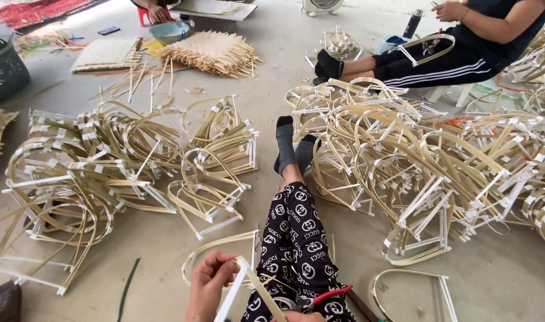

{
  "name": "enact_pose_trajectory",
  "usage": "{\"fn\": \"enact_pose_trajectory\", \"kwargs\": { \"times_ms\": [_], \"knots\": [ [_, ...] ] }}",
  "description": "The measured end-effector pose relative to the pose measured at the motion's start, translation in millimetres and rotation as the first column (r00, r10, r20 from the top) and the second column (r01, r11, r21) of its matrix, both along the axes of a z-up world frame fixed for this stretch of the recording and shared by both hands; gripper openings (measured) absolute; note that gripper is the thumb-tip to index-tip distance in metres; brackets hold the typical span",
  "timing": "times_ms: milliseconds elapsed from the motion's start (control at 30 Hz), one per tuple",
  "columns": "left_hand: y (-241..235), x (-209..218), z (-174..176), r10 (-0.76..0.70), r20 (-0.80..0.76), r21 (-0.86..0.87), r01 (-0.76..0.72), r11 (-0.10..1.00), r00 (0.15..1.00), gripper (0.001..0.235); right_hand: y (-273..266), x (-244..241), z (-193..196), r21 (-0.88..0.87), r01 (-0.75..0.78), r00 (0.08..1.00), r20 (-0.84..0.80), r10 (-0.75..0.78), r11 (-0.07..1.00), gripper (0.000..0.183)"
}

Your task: Trimming and adjusting bamboo furniture components using hand cutters on a workshop floor.

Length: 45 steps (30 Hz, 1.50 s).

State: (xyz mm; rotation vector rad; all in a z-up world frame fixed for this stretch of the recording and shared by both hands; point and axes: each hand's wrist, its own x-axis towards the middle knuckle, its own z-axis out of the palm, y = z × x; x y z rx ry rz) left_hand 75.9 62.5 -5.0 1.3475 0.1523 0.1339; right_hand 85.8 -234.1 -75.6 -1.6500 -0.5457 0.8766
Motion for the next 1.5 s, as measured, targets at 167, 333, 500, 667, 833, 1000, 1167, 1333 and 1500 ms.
{"fn": "enact_pose_trajectory", "kwargs": {
  "times_ms": [167, 333, 500, 667, 833, 1000, 1167, 1333, 1500],
  "knots": [
    [-31, -20, 67, -0.158, 0.297, 0.284, 0.071, 0.956, 0.942, 0.034, 1, -12, 27, -0.154, 0.120, 0.990, 0.088, -0.107, 0.981, 0.027],
    [-50, -19, 82, -0.272, -0.035, -0.239, 0.256, 0.937, 0.962, 0.055, 6, -16, 56, -0.030, 0.061, 0.995, 0.075, -0.059, 0.998, 0.028],
    [-26, -17, 85, -0.365, -0.064, 0.040, 0.368, 0.929, 0.929, 0.026, 0, -17, 58, 0.032, 0.019, 0.998, 0.060, -0.021, 0.999, 0.027],
    [4, -14, 91, -0.486, -0.092, 0.219, 0.493, 0.842, 0.869, 0.027, 7, -22, 103, 0.055, -0.004, 0.998, 0.065, 0.001, 0.998, 0.026],
    [20, -8, 96, -0.565, 0.016, 0.076, 0.562, 0.824, 0.825, 0.031, 6, -24, 118, -0.026, -0.030, 0.999, 0.033, 0.031, 0.999, 0.027],
    [6, -18, 79, -0.423, -0.116, -0.139, 0.407, 0.903, 0.899, 0.029, 3, -26, 131, 0.032, -0.030, 0.998, 0.055, 0.028, 0.999, 0.026],
    [15, -19, 54, -0.232, -0.100, -0.077, 0.225, 0.971, 0.968, 0.028, 2, -26, 141, 0.039, -0.041, 0.997, 0.069, 0.038, 0.998, 0.027],
    [3, -12, 95, -0.077, 0.000, -0.125, 0.076, 0.989, 0.997, 0.044, 19, -24, 124, 0.244, 0.143, 0.955, -0.290, -0.069, 0.959, 0.034],
    [-47, -15, 81, -0.128, -0.039, -0.511, 0.090, 0.855, 0.991, 0.056, 26, -30, 129, 0.314, 0.097, 0.844, -0.529, 0.089, 0.945, 0.035]
  ]
}}
